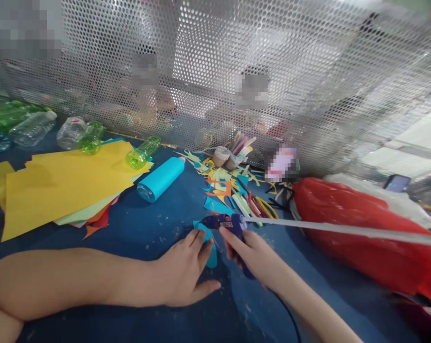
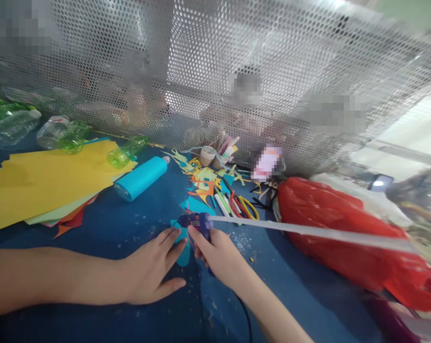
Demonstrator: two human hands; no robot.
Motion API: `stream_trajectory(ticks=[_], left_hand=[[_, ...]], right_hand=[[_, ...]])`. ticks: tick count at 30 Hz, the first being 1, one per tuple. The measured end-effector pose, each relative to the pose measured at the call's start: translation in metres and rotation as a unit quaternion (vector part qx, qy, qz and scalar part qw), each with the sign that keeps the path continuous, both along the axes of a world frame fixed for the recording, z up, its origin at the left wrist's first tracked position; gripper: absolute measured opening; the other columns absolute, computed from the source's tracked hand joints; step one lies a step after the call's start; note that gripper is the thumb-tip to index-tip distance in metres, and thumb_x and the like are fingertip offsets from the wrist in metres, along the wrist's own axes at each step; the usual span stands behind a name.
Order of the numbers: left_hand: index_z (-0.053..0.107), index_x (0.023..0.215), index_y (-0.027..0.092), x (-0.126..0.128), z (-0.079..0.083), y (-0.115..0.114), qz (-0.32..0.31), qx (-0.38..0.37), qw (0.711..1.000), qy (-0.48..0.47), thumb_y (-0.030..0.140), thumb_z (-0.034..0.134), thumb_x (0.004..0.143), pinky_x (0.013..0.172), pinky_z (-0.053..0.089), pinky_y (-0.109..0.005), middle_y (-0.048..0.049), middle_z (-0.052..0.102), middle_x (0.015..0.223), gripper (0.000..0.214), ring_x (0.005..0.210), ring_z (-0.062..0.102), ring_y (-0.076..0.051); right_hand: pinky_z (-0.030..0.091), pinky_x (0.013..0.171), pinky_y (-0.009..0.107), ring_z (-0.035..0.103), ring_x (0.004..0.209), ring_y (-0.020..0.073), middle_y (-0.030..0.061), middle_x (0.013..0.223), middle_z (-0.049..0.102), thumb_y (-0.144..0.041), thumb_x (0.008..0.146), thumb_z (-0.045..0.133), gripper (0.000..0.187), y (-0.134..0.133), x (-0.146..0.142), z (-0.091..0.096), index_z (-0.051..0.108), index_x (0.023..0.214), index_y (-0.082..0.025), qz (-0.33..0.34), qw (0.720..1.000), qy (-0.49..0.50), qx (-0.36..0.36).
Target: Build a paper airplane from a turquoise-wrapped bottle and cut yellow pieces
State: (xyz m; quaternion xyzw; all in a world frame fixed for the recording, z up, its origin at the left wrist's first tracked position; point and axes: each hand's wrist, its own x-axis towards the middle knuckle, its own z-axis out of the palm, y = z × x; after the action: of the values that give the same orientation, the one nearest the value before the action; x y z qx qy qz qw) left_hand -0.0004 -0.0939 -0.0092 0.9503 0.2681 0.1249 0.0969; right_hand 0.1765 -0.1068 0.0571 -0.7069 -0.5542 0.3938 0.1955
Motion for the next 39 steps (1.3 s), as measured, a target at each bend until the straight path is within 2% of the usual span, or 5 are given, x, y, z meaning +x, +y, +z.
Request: stream_trajectory(ticks=[9,18,28,35,39], left_hand=[[0.039,0.13,-0.003,0.001,-0.001,0.0,-0.007,0.013,1.0,-0.005,0.055,0.025,0.088,0.101,0.028,-0.05,-0.0282,0.039,0.134,0.073,0.126,0.032,-0.04],[0.039,0.131,-0.001,0.0,0.001,0.0,0.0,-0.002,1.0,-0.003,0.057,0.024,0.087,0.1,0.03,-0.05,-0.0276,0.032,0.139,0.074,0.127,0.031,-0.041],[0.039,0.13,0.0,0.0,-0.002,0.0,-0.008,0.018,0.999,-0.034,0.054,0.026,0.089,0.102,0.027,-0.047,-0.0255,0.041,0.134,0.07,0.13,0.028,-0.037],[0.04,0.13,-0.002,0.002,-0.003,0.0,-0.005,0.017,1.0,-0.012,0.056,0.024,0.088,0.102,0.026,-0.048,-0.0271,0.039,0.135,0.074,0.129,0.028,-0.038],[0.039,0.131,0.001,0.001,-0.005,-0.001,0.007,0.008,1.0,-0.024,0.057,0.025,0.088,0.101,0.028,-0.048,-0.0246,0.035,0.139,0.072,0.13,0.027,-0.038]], right_hand=[[0.04,0.042,0.021,0.048,0.04,0.0103,-0.0015,0.045,0.049,-0.059,0.082,0.04,0.051,0.003,-0.012,0.003,0.047,0.051,-0.019,0.014,1.0,0.005,-0.007],[0.038,0.039,0.021,0.049,0.038,0.0103,-0.0016,0.045,0.05,-0.059,0.082,0.04,0.049,0.004,-0.004,0.002,0.047,0.054,-0.019,0.011,1.0,-0.026,-0.005],[0.039,0.038,0.021,0.048,0.037,0.0099,-0.0016,0.047,0.051,-0.061,0.082,0.039,0.05,0.003,-0.012,0.003,0.046,0.054,-0.02,0.017,0.999,-0.027,-0.011],[0.039,0.04,0.022,0.05,0.038,0.0108,-0.0009,0.045,0.051,-0.059,0.082,0.039,0.049,0.003,-0.005,0.008,0.046,0.053,-0.02,0.006,0.999,-0.053,-0.008],[0.039,0.04,0.022,0.05,0.037,0.0109,-0.0005,0.046,0.051,-0.059,0.082,0.039,0.049,0.002,0.001,0.009,0.045,0.052,-0.02,-0.007,0.998,-0.07,-0.004]])
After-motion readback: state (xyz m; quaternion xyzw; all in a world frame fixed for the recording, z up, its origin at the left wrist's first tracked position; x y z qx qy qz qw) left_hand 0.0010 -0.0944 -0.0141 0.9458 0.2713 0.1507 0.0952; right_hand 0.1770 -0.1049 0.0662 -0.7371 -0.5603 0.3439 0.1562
